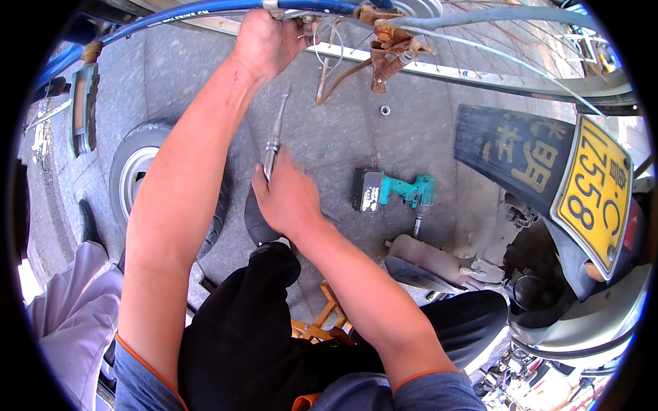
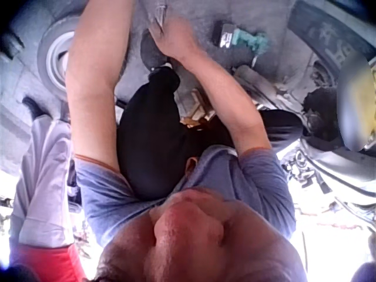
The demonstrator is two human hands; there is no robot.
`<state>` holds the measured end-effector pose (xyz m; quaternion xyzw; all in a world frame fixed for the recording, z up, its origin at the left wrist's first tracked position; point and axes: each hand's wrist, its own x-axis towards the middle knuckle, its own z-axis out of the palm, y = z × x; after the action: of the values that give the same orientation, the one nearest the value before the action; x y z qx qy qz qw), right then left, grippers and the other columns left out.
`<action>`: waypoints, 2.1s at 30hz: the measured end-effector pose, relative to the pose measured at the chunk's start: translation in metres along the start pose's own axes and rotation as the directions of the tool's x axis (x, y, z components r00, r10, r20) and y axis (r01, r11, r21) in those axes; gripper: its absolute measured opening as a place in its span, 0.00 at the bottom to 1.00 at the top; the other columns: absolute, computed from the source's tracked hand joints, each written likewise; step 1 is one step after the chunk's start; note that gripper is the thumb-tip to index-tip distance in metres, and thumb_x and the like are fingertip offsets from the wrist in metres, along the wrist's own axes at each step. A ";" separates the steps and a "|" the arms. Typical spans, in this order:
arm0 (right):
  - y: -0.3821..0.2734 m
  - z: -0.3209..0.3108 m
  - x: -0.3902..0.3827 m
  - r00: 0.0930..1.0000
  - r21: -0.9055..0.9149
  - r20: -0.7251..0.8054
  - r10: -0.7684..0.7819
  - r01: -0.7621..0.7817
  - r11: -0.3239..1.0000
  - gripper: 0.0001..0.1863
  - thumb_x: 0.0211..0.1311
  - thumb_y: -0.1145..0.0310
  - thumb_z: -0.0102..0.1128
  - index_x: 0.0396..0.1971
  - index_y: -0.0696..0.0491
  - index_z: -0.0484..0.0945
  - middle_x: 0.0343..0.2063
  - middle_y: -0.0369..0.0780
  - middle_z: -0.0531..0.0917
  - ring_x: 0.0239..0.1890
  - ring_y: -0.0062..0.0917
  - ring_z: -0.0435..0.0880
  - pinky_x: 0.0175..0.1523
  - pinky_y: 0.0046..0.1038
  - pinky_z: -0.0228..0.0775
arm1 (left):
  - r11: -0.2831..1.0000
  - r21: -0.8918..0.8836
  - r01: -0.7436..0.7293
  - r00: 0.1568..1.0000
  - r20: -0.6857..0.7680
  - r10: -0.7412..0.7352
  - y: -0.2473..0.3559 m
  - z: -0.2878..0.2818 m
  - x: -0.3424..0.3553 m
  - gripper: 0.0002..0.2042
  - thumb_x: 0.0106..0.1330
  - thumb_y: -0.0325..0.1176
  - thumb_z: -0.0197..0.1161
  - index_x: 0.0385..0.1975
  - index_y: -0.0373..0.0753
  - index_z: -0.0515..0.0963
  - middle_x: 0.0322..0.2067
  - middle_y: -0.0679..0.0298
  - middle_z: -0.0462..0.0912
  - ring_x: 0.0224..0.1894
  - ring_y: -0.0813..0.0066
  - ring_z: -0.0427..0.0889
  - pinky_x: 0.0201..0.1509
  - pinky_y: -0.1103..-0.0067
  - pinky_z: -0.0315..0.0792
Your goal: The person works on the rear wheel area of a bicycle using a socket wrench and by hand, manipulating bolts and components on the frame and axle.
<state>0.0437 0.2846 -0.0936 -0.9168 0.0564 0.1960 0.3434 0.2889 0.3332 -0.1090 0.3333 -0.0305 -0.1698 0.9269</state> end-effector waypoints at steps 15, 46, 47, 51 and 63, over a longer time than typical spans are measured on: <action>-0.011 -0.022 -0.096 0.990 0.234 -0.104 -0.093 0.115 0.965 0.28 0.72 0.68 0.59 0.66 0.63 0.63 0.33 0.55 0.84 0.35 0.57 0.86 0.40 0.48 0.78 | 0.974 0.225 0.022 0.999 -0.038 -0.013 0.028 -0.039 -0.003 0.13 0.74 0.44 0.61 0.44 0.42 0.84 0.43 0.65 0.86 0.47 0.70 0.80 0.52 0.67 0.76; -0.020 -0.147 0.110 0.980 0.992 0.031 0.197 -0.006 -0.128 0.10 0.75 0.66 0.57 0.47 0.56 0.80 0.34 0.35 0.83 0.41 0.25 0.82 0.49 0.33 0.75 | 0.988 0.120 0.094 0.993 -0.083 -0.084 0.019 0.025 -0.009 0.13 0.75 0.46 0.55 0.48 0.45 0.77 0.46 0.63 0.83 0.48 0.65 0.80 0.50 0.64 0.77; -0.020 -0.145 0.115 0.982 0.994 0.024 0.189 -0.002 -0.113 0.10 0.75 0.67 0.58 0.46 0.56 0.81 0.31 0.34 0.81 0.38 0.24 0.80 0.47 0.31 0.74 | 0.987 0.128 0.098 0.991 -0.103 -0.085 0.017 0.026 -0.009 0.14 0.75 0.45 0.54 0.49 0.44 0.78 0.46 0.63 0.84 0.47 0.65 0.81 0.50 0.64 0.77; -0.026 -0.134 0.122 0.952 0.996 0.088 0.292 -0.084 -0.029 0.10 0.78 0.66 0.56 0.43 0.56 0.81 0.24 0.29 0.73 0.28 0.17 0.68 0.37 0.25 0.66 | 0.983 0.145 0.112 0.994 -0.023 -0.110 0.018 0.015 -0.013 0.17 0.77 0.47 0.50 0.52 0.43 0.78 0.45 0.63 0.84 0.44 0.67 0.82 0.50 0.66 0.77; -0.038 -0.130 0.128 0.967 0.969 0.007 0.256 0.057 -0.241 0.07 0.79 0.69 0.52 0.39 0.55 0.75 0.23 0.33 0.74 0.21 0.16 0.61 0.33 0.25 0.57 | 1.000 -0.001 0.013 0.946 -0.324 -0.013 -0.001 0.030 -0.007 0.07 0.74 0.34 0.56 0.34 0.43 0.80 0.27 0.66 0.80 0.28 0.74 0.77 0.28 0.76 0.70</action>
<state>0.2123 0.2323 -0.0321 -0.3031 0.2972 0.0113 0.9053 0.2774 0.3169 -0.0858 0.3574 0.1242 -0.1188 0.9180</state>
